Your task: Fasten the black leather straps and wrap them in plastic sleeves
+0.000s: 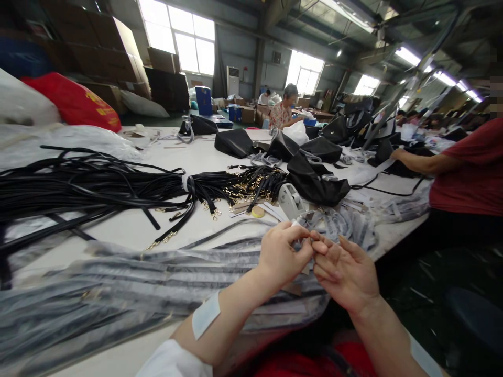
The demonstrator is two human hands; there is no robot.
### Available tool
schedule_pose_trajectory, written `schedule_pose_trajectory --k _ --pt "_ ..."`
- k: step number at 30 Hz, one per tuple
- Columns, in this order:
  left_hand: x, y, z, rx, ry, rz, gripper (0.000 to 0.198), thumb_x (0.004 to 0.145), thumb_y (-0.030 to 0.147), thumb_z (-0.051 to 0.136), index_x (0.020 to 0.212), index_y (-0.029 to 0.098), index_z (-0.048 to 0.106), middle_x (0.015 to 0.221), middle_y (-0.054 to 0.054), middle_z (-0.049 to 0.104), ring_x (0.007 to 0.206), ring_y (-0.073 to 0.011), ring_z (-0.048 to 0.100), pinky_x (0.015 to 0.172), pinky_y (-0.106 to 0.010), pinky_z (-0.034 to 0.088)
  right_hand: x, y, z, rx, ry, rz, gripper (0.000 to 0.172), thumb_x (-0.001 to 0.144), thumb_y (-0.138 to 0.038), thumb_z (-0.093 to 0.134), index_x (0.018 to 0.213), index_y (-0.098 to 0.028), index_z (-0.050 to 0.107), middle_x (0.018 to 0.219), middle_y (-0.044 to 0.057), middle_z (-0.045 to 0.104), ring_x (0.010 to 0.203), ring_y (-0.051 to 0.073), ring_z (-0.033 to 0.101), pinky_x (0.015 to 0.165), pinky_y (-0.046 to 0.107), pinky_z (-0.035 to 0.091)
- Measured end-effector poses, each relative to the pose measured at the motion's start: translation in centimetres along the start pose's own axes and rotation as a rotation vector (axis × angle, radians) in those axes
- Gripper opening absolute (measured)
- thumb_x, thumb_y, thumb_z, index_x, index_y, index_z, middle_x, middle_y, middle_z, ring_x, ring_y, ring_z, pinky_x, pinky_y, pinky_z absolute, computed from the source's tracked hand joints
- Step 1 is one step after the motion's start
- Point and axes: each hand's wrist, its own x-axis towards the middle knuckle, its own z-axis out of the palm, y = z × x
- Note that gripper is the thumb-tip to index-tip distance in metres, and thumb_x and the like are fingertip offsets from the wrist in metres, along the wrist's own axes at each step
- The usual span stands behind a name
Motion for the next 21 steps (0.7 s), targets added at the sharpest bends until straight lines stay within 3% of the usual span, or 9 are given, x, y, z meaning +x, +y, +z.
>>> schedule_pose_trajectory --k 6,11,14,18,21 --pt "0.4 -0.5 -0.4 0.120 0.039 0.021 0.011 0.081 0.022 0.061 0.083 0.022 0.072 0.075 -0.001 0.060 0.066 -0.0131 0.055 0.061 -0.025 0.038 0.4 0.4 -0.7 -0.221 0.169 -0.010 0.021 0.074 -0.032 0.078 0.084 -0.014 0.072 0.056 -0.007 0.052 0.034 -0.002 0.024 0.033 0.013 0.022" --pt "0.6 -0.7 -0.6 -0.019 -0.109 0.051 0.025 0.093 0.030 0.052 0.104 0.024 0.073 0.080 -0.003 0.066 0.074 -0.0148 0.061 0.068 -0.025 0.045 0.4 0.0 -0.9 -0.525 0.274 -0.195 0.025 0.074 -0.037 0.079 0.078 -0.014 0.071 0.052 -0.004 0.052 0.036 0.001 0.034 0.034 0.014 0.019" --pt "0.6 -0.8 -0.1 -0.129 -0.195 0.055 0.030 0.097 0.029 0.046 0.107 0.022 0.073 0.086 -0.004 0.070 0.081 -0.0157 0.064 0.073 -0.025 0.048 0.2 -0.3 -1.0 -0.683 0.328 -0.340 0.026 0.075 -0.040 0.077 0.077 -0.014 0.071 0.052 -0.002 0.054 0.038 0.004 0.036 0.035 0.017 0.020" --pt "0.5 -0.9 0.5 -0.189 -0.229 0.027 0.028 0.095 0.025 0.049 0.106 0.021 0.074 0.087 -0.005 0.072 0.085 -0.0172 0.065 0.078 -0.027 0.051 0.0 -0.3 -1.3 -0.700 0.357 -0.402 0.025 0.075 -0.040 0.076 0.077 -0.015 0.071 0.052 -0.002 0.053 0.039 0.004 0.036 0.035 0.017 0.022" --pt "0.5 -0.9 0.7 -0.264 -0.260 -0.008 0.032 0.093 0.020 0.047 0.116 0.020 0.069 0.104 -0.005 0.073 0.094 -0.0172 0.066 0.088 -0.030 0.052 0.0 0.0 -1.2 -0.695 0.351 -0.408 0.024 0.075 -0.040 0.075 0.076 -0.016 0.070 0.051 -0.002 0.053 0.039 0.004 0.036 0.035 0.017 0.022"
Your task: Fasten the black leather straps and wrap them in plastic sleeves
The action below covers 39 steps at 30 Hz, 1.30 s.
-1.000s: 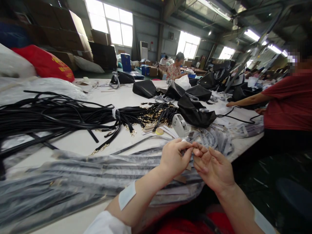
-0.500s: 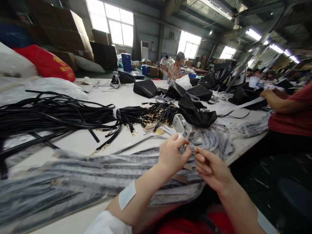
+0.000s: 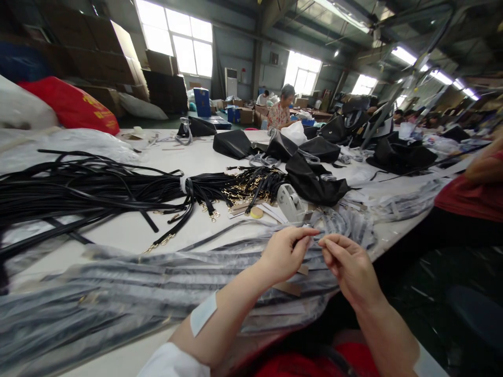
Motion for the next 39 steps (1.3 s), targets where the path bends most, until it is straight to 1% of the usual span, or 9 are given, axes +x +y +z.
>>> schedule_pose_trajectory --k 3,5,8,13,20,24,28,33,39 --pt "-0.1 0.0 0.2 -0.017 -0.025 -0.066 0.044 0.090 0.020 0.049 0.133 0.018 0.056 0.126 -0.008 0.066 0.108 -0.0198 0.064 0.099 -0.036 0.050 -0.2 0.1 0.2 -0.014 -0.048 -0.009 0.024 0.078 -0.040 0.073 0.077 -0.016 0.070 0.051 -0.003 0.053 0.039 0.005 0.036 0.036 0.018 0.023" --pt "-0.1 0.0 0.2 -0.012 -0.034 -0.105 0.046 0.089 0.021 0.048 0.135 0.015 0.054 0.131 -0.011 0.063 0.114 -0.0223 0.061 0.101 -0.039 0.048 -0.3 0.3 0.2 -0.039 -0.096 -0.004 0.024 0.079 -0.040 0.071 0.078 -0.016 0.070 0.051 -0.003 0.053 0.039 0.005 0.037 0.037 0.018 0.024" --pt "0.1 0.0 0.1 -0.060 -0.062 -0.149 0.043 0.090 0.021 0.043 0.130 0.012 0.059 0.119 -0.011 0.069 0.106 -0.0219 0.064 0.095 -0.037 0.051 -0.3 0.7 0.0 -0.091 -0.134 0.018 0.026 0.080 -0.042 0.071 0.078 -0.016 0.070 0.051 -0.002 0.054 0.039 0.005 0.037 0.037 0.019 0.023" --pt "0.2 -0.2 -0.2 -0.108 -0.045 -0.175 0.043 0.090 0.022 0.042 0.130 0.015 0.059 0.099 -0.006 0.073 0.094 -0.0196 0.066 0.089 -0.033 0.053 -0.2 1.3 -0.1 -0.148 -0.117 0.051 0.031 0.078 -0.047 0.072 0.074 -0.017 0.068 0.048 -0.003 0.053 0.036 0.005 0.035 0.035 0.019 0.021" --pt "-0.1 0.3 -0.1 -0.066 0.005 -0.127 0.040 0.091 0.021 0.040 0.126 0.016 0.061 0.112 -0.007 0.071 0.101 -0.0196 0.065 0.093 -0.034 0.051 0.3 1.8 0.5 -0.186 -0.082 0.070 0.043 0.074 -0.054 0.075 0.059 -0.018 0.057 0.040 -0.004 0.048 0.032 0.005 0.030 0.033 0.020 0.017" --pt "-0.2 0.5 0.0 0.000 0.042 -0.094 0.039 0.091 0.032 0.050 0.124 0.015 0.062 0.111 -0.009 0.071 0.095 -0.0206 0.066 0.090 -0.034 0.052 0.4 2.1 0.7 -0.174 -0.081 0.078 0.050 0.076 -0.059 0.071 0.056 -0.019 0.051 0.041 -0.004 0.048 0.033 0.005 0.031 0.033 0.019 0.018" --pt "0.1 0.1 0.0 0.036 0.115 -0.097 0.034 0.091 0.033 0.052 0.119 0.017 0.065 0.106 -0.007 0.073 0.090 -0.0193 0.067 0.087 -0.032 0.053 0.5 2.4 0.7 -0.104 -0.152 0.125 0.043 0.076 -0.056 0.073 0.065 -0.016 0.059 0.047 -0.003 0.053 0.034 0.004 0.034 0.034 0.018 0.019" --pt "0.2 -0.2 -0.1 0.073 0.214 -0.077 0.032 0.093 0.030 0.051 0.119 0.018 0.065 0.110 -0.007 0.073 0.100 -0.0206 0.067 0.092 -0.033 0.052 0.6 3.1 0.3 -0.019 -0.212 0.197 0.036 0.076 -0.048 0.076 0.091 -0.016 0.069 0.052 -0.004 0.056 0.036 0.004 0.036 0.035 0.016 0.022" --pt "-0.3 0.3 0.5 0.060 0.190 -0.051 0.032 0.093 0.028 0.052 0.121 0.017 0.064 0.111 -0.008 0.072 0.102 -0.0206 0.067 0.096 -0.033 0.051 1.0 3.5 -0.4 -0.020 -0.216 0.232 0.035 0.075 -0.047 0.078 0.083 -0.014 0.069 0.051 -0.004 0.055 0.036 0.003 0.037 0.034 0.016 0.021"
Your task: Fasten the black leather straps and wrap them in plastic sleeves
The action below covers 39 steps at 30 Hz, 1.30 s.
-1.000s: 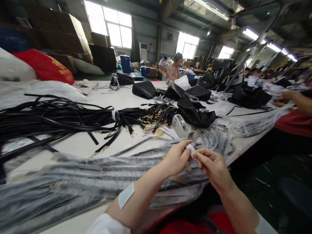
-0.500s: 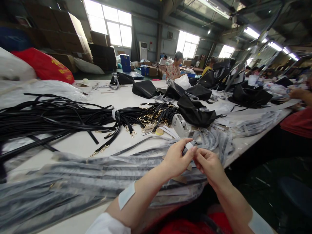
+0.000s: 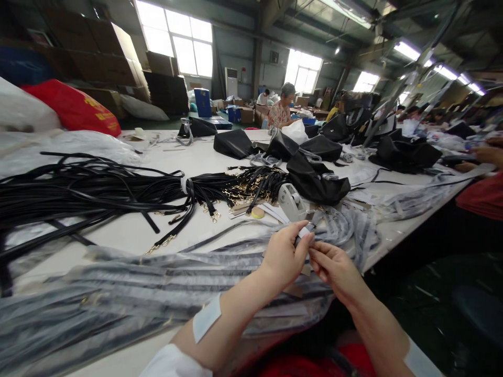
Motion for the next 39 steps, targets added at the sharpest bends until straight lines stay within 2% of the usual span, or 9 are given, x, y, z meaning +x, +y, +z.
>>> schedule_pose_trajectory --k 9,16,20,23,26,28,32,36,39 --pt "0.5 -0.4 -0.1 0.005 -0.042 0.129 0.022 0.093 0.020 0.052 0.103 0.015 0.071 0.099 -0.008 0.071 0.097 -0.0178 0.065 0.091 -0.029 0.052 0.4 0.8 -0.5 -0.008 -0.092 0.062 0.035 0.077 -0.049 0.076 0.075 -0.015 0.066 0.051 -0.003 0.054 0.037 0.004 0.036 0.037 0.017 0.021" --pt "-0.9 0.7 0.9 -0.034 -0.085 0.273 0.026 0.094 0.024 0.051 0.111 0.015 0.069 0.100 -0.010 0.070 0.096 -0.0184 0.065 0.088 -0.030 0.054 0.7 3.1 0.6 0.039 0.238 -0.254 0.042 0.070 -0.054 0.077 0.054 -0.021 0.055 0.042 -0.003 0.046 0.036 0.009 0.034 0.034 0.024 0.027" --pt "-1.1 1.0 1.0 -0.122 -0.105 0.302 0.024 0.091 0.023 0.056 0.111 0.018 0.067 0.106 -0.009 0.068 0.100 -0.0183 0.064 0.089 -0.031 0.054 0.7 2.7 0.6 -0.009 0.298 -0.306 0.039 0.061 -0.045 0.082 0.048 -0.022 0.054 0.040 -0.003 0.046 0.034 0.010 0.037 0.032 0.025 0.029" --pt "-0.7 0.9 0.7 -0.207 -0.046 0.244 0.028 0.082 0.024 0.067 0.109 0.017 0.065 0.117 -0.012 0.064 0.107 -0.0212 0.062 0.091 -0.033 0.052 0.3 1.3 0.2 -0.071 0.304 -0.314 0.039 0.059 -0.039 0.084 0.044 -0.019 0.054 0.037 -0.003 0.046 0.032 0.009 0.038 0.031 0.023 0.028" --pt "0.0 0.6 0.0 -0.322 -0.025 0.124 0.020 0.082 0.027 0.066 0.097 0.014 0.068 0.115 -0.013 0.064 0.103 -0.0209 0.062 0.089 -0.032 0.051 -0.5 -0.3 0.1 -0.173 0.228 -0.303 0.034 0.071 -0.040 0.078 0.054 -0.016 0.062 0.043 -0.001 0.054 0.034 0.009 0.043 0.033 0.021 0.031" --pt "0.5 0.5 -0.5 -0.460 -0.037 -0.029 0.023 0.086 0.034 0.063 0.092 0.014 0.069 0.100 -0.010 0.067 0.082 -0.0158 0.064 0.073 -0.027 0.052 -1.0 -1.1 0.3 -0.172 0.101 -0.286 0.030 0.082 -0.042 0.069 0.070 -0.016 0.068 0.056 0.002 0.065 0.038 0.009 0.049 0.038 0.020 0.037" --pt "1.0 0.4 -1.1 -0.725 -0.148 -0.288 0.043 0.082 0.050 0.065 0.097 0.011 0.067 0.069 0.000 0.058 0.047 -0.0051 0.043 0.044 -0.019 0.034 -1.8 -1.9 0.5 0.057 -0.077 -0.230 0.033 0.089 -0.046 0.059 0.094 -0.016 0.072 0.072 0.006 0.072 0.047 0.010 0.056 0.044 0.020 0.044" --pt "1.0 0.3 -1.1 -0.712 -0.129 -0.287 0.048 0.078 0.053 0.069 0.095 0.009 0.068 0.068 0.000 0.057 0.045 -0.0040 0.042 0.042 -0.018 0.032 -2.1 -2.3 0.5 0.089 -0.087 -0.191 0.049 0.087 -0.059 0.057 0.091 -0.013 0.073 0.068 0.008 0.072 0.044 0.011 0.057 0.042 0.019 0.043" --pt "0.9 0.1 -1.0 -0.650 -0.097 -0.252 0.042 0.081 0.049 0.067 0.095 0.010 0.069 0.076 -0.003 0.063 0.047 -0.0041 0.044 0.043 -0.018 0.034 -2.4 -2.6 0.7 -0.002 -0.035 -0.150 0.036 0.079 -0.049 0.073 0.086 -0.013 0.073 0.062 0.004 0.069 0.040 0.007 0.054 0.039 0.016 0.039"
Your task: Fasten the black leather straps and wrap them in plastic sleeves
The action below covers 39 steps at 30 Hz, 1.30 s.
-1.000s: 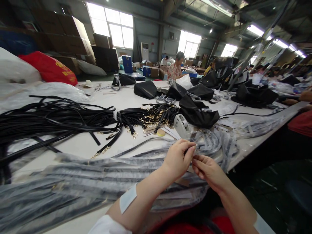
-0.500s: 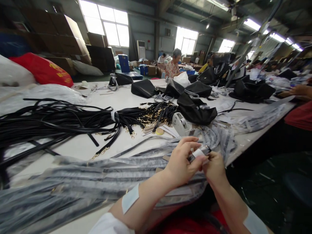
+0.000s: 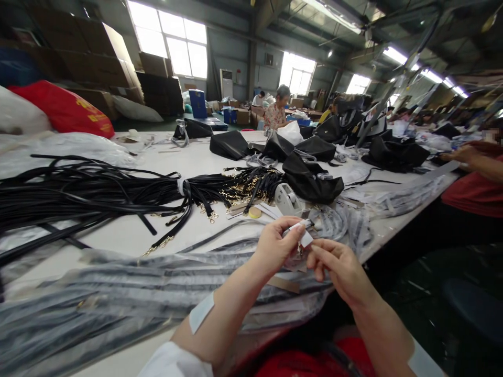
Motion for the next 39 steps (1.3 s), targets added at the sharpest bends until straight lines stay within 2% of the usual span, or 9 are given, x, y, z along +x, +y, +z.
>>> schedule_pose_trajectory --k 9,16,22,25,28,32,35,38,39 --pt "-1.9 0.3 1.2 0.310 0.020 0.441 0.016 0.089 0.024 0.059 0.090 0.015 0.073 0.098 -0.009 0.070 0.092 -0.0175 0.066 0.086 -0.030 0.053 0.4 0.3 1.1 -0.027 0.102 -0.012 0.037 0.072 -0.047 0.079 0.063 -0.014 0.067 0.052 0.000 0.062 0.038 0.008 0.051 0.039 0.018 0.041" --pt "-1.9 -0.5 1.8 0.399 -0.047 0.453 0.017 0.092 0.022 0.057 0.092 0.015 0.073 0.099 -0.010 0.071 0.094 -0.0178 0.066 0.086 -0.030 0.054 0.6 1.0 -0.6 -0.183 0.117 0.062 0.042 0.068 -0.051 0.079 0.055 -0.015 0.063 0.041 0.000 0.056 0.033 0.011 0.050 0.033 0.020 0.039" --pt "-2.7 -0.9 3.2 0.346 -0.137 0.566 0.017 0.092 0.022 0.055 0.104 0.017 0.067 0.108 -0.010 0.068 0.105 -0.0192 0.063 0.093 -0.033 0.052 1.3 1.4 -1.5 -0.403 0.260 -0.237 0.042 0.057 -0.048 0.082 0.042 -0.019 0.055 0.037 -0.001 0.051 0.033 0.012 0.044 0.029 0.024 0.033" --pt "-2.8 -1.2 3.3 0.321 -0.050 0.481 0.031 0.083 0.026 0.067 0.112 0.018 0.061 0.126 -0.014 0.058 0.103 -0.0208 0.063 0.082 -0.032 0.055 1.3 1.2 -1.3 -0.425 0.345 -0.329 0.039 0.062 -0.048 0.076 0.042 -0.021 0.057 0.039 0.000 0.054 0.036 0.014 0.045 0.033 0.026 0.036" --pt "-2.6 -1.2 3.0 0.297 0.033 0.390 0.059 0.068 0.036 0.082 0.117 0.016 0.056 0.131 -0.016 0.051 0.079 -0.0151 0.063 0.067 -0.028 0.055 0.9 0.4 -0.9 -0.478 0.404 -0.429 0.028 0.065 -0.043 0.075 0.049 -0.022 0.064 0.051 0.002 0.063 0.046 0.017 0.053 0.044 0.028 0.043" --pt "-2.1 -0.2 2.1 0.406 -0.029 0.403 0.020 0.085 0.037 0.064 0.088 0.017 0.068 0.102 -0.010 0.064 0.091 -0.0195 0.062 0.085 -0.032 0.052 0.2 -0.8 -0.8 -0.731 0.388 -0.487 0.034 0.075 -0.034 0.071 0.045 -0.021 0.059 0.043 0.000 0.054 0.042 0.013 0.047 0.043 0.026 0.035" --pt "-1.4 0.4 1.2 0.411 -0.006 0.347 0.032 0.093 0.037 0.052 0.074 0.018 0.069 0.100 -0.009 0.067 0.097 -0.0205 0.062 0.090 -0.031 0.048 -0.2 -1.0 -1.6 -0.820 0.301 -0.472 0.040 0.086 -0.033 0.061 0.048 -0.021 0.058 0.048 0.001 0.058 0.046 0.014 0.052 0.048 0.027 0.040" --pt "-0.6 0.5 0.4 0.287 0.012 0.195 0.045 0.092 0.049 0.050 0.064 0.016 0.063 0.083 -0.007 0.066 0.079 -0.0172 0.061 0.074 -0.027 0.049 -0.4 -0.6 -2.4 -0.709 0.394 -0.454 0.014 0.084 -0.035 0.067 0.079 -0.022 0.069 0.070 0.003 0.069 0.057 0.016 0.058 0.058 0.028 0.047" --pt "-0.3 0.4 0.2 0.228 -0.028 0.116 0.050 0.092 0.054 0.049 0.062 0.016 0.059 0.073 -0.005 0.062 0.069 -0.0150 0.058 0.066 -0.026 0.048 -0.5 -0.3 -2.6 -0.648 0.391 -0.425 0.020 0.081 -0.035 0.071 0.097 -0.022 0.069 0.084 0.004 0.072 0.061 0.016 0.059 0.062 0.028 0.049"
